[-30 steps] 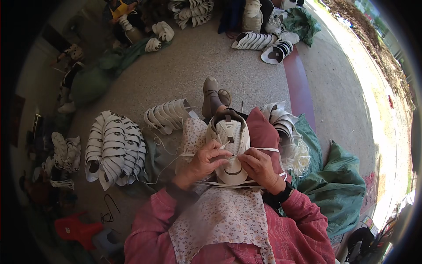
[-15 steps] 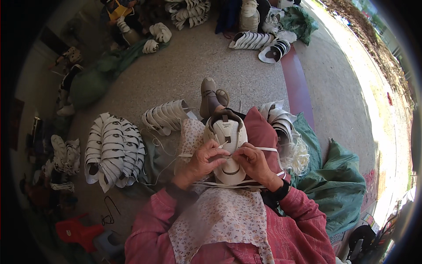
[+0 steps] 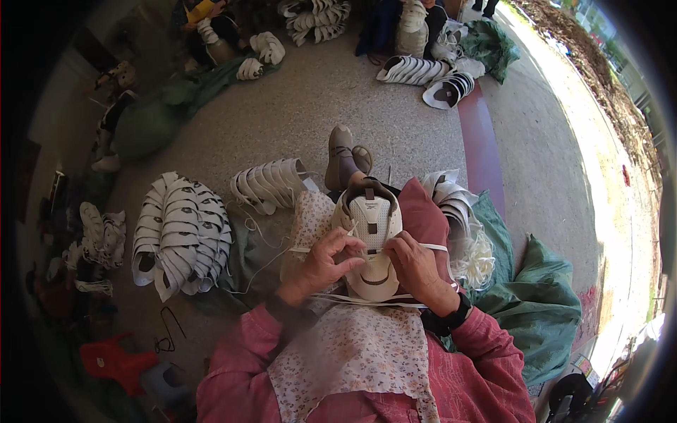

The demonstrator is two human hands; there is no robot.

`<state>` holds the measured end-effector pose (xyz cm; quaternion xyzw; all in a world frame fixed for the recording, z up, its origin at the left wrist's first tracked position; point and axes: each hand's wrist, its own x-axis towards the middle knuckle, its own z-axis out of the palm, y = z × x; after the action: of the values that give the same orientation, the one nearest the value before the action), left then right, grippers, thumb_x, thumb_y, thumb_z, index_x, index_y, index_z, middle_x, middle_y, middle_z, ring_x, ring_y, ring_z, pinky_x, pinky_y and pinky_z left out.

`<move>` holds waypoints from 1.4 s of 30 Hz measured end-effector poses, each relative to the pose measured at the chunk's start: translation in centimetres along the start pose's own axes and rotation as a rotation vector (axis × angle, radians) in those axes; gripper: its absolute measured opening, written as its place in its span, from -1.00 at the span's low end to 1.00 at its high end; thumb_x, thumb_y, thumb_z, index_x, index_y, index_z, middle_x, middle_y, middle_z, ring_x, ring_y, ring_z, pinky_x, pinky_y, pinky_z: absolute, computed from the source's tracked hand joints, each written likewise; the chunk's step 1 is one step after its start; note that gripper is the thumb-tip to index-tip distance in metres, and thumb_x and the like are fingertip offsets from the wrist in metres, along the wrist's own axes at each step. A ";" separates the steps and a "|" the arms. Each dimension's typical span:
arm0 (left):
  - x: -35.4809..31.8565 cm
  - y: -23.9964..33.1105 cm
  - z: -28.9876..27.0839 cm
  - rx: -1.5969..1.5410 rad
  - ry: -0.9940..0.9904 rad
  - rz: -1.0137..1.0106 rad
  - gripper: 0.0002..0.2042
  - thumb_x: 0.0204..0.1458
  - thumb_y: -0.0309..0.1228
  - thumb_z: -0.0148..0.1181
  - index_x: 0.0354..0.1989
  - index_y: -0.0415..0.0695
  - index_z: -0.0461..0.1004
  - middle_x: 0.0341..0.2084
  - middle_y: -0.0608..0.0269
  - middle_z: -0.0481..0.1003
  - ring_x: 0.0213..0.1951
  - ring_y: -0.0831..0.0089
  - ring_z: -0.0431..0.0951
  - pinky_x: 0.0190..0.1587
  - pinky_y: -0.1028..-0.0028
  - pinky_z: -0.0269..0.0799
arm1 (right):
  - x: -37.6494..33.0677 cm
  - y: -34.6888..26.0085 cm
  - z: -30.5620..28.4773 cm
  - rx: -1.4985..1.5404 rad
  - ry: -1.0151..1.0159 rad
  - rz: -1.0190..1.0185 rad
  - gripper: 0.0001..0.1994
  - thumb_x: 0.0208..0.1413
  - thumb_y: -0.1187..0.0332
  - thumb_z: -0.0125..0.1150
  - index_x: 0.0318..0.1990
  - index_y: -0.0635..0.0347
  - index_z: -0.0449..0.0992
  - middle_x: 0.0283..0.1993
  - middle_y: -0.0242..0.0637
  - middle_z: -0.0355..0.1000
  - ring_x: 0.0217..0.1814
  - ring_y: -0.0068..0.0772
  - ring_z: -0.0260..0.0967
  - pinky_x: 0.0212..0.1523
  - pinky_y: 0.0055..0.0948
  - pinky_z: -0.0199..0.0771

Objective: The person sits on the floor and threads a white shoelace through the eyelets of a white sneaker. They pull the lace tight, adjust the tongue, and tie a knot. The person then picks up another shoe and repeats the lacing process.

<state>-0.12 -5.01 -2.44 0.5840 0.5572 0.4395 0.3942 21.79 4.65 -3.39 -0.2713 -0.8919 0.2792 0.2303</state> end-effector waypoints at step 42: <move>0.4 -0.8 0.4 0.227 0.088 0.160 -0.84 0.00 -0.55 0.35 -0.23 -0.14 0.58 -0.37 0.22 0.36 -0.34 0.31 0.50 -0.24 0.39 0.42 | 2.2 -1.5 -1.6 0.055 -0.206 -0.067 -0.85 0.18 0.44 0.21 -0.12 0.20 0.46 -0.23 -0.15 0.43 -0.28 0.00 0.50 -0.32 -0.16 0.47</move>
<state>-0.02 -4.52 -3.30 0.6475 0.5716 0.4291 0.2645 20.50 5.50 -0.70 -0.2049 -0.9114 0.3220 0.1541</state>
